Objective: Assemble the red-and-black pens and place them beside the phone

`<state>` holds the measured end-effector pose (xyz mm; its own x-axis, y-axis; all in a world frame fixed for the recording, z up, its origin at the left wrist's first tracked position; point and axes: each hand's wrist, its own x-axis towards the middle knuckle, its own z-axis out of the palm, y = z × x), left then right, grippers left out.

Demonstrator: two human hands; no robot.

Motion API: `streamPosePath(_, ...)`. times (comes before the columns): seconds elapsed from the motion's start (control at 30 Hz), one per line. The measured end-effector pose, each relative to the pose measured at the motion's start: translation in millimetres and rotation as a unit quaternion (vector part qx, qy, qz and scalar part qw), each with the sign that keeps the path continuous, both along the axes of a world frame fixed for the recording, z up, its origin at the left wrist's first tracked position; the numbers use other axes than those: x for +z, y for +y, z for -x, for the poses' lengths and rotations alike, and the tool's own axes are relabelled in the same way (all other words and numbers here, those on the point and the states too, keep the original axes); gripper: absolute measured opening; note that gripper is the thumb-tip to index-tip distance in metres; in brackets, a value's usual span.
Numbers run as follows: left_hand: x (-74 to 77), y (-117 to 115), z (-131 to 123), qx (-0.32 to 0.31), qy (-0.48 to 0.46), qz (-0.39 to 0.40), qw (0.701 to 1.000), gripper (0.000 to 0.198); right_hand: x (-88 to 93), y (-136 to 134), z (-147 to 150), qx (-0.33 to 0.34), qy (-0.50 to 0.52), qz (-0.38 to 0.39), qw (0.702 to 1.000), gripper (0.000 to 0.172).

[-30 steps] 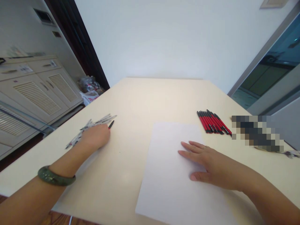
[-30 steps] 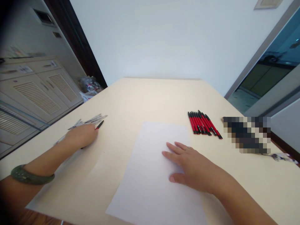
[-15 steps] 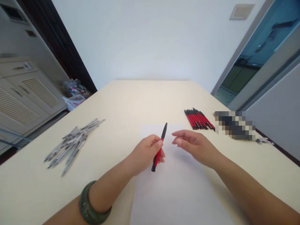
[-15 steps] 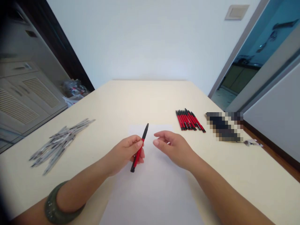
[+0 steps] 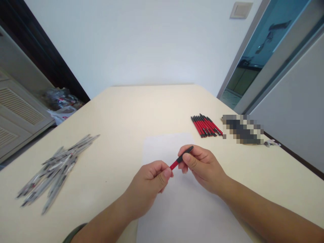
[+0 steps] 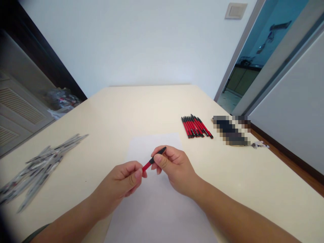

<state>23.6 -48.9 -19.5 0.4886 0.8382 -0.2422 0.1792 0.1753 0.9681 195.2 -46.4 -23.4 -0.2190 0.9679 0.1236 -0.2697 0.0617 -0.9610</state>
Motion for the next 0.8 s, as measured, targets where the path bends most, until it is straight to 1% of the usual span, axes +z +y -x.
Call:
streamPosePath(0.07,0.9,-1,-1,-0.019,-0.031,0.047,0.998,0.032,-0.4,0,-2,0.01,0.005,0.002,1.0,0.014)
streamPosePath(0.13,-0.7,0,-2,-0.025,-0.042,0.064,0.997,0.029,-2.7,1,-5,0.021,0.003,0.011,1.0,0.014)
streamPosePath(0.2,-4.4,1,-3,-0.017,-0.043,0.053,0.998,0.024,-5.6,3,-8,0.029,0.004,0.024,0.999,0.015)
streamPosePath(0.33,-9.4,3,0,0.008,-0.031,0.02,0.999,0.021,-8.4,4,-9,0.031,0.008,0.043,0.999,0.026)
streamPosePath(0.4,-8.6,2,1,0.013,-0.004,0.0,1.0,0.023,-7.7,3,-9,0.018,0.0,0.042,0.999,0.027)
streamPosePath(0.5,-5.0,1,1,0.013,0.049,-0.028,0.998,0.028,-5.9,1,-9,-0.005,-0.017,0.023,1.0,0.024)
streamPosePath(0.57,-3.2,0,1,0.005,0.066,-0.025,0.997,0.035,-4.9,0,-9,-0.014,-0.023,0.006,1.0,0.023)
streamPosePath(0.63,-3.0,-1,0,-0.007,0.06,-0.013,0.998,0.037,-4.5,0,-8,-0.017,-0.021,0.001,1.0,0.022)
streamPosePath(0.7,-4.4,-1,-1,-0.009,0.029,-0.007,1.0,0.028,-4.7,0,-8,-0.018,-0.017,0.01,1.0,0.022)
streamPosePath(0.8,-6.5,-1,-1,0.017,0.0,-0.01,1.0,0.022,-5.6,2,-7,-0.021,-0.012,0.023,0.999,0.023)
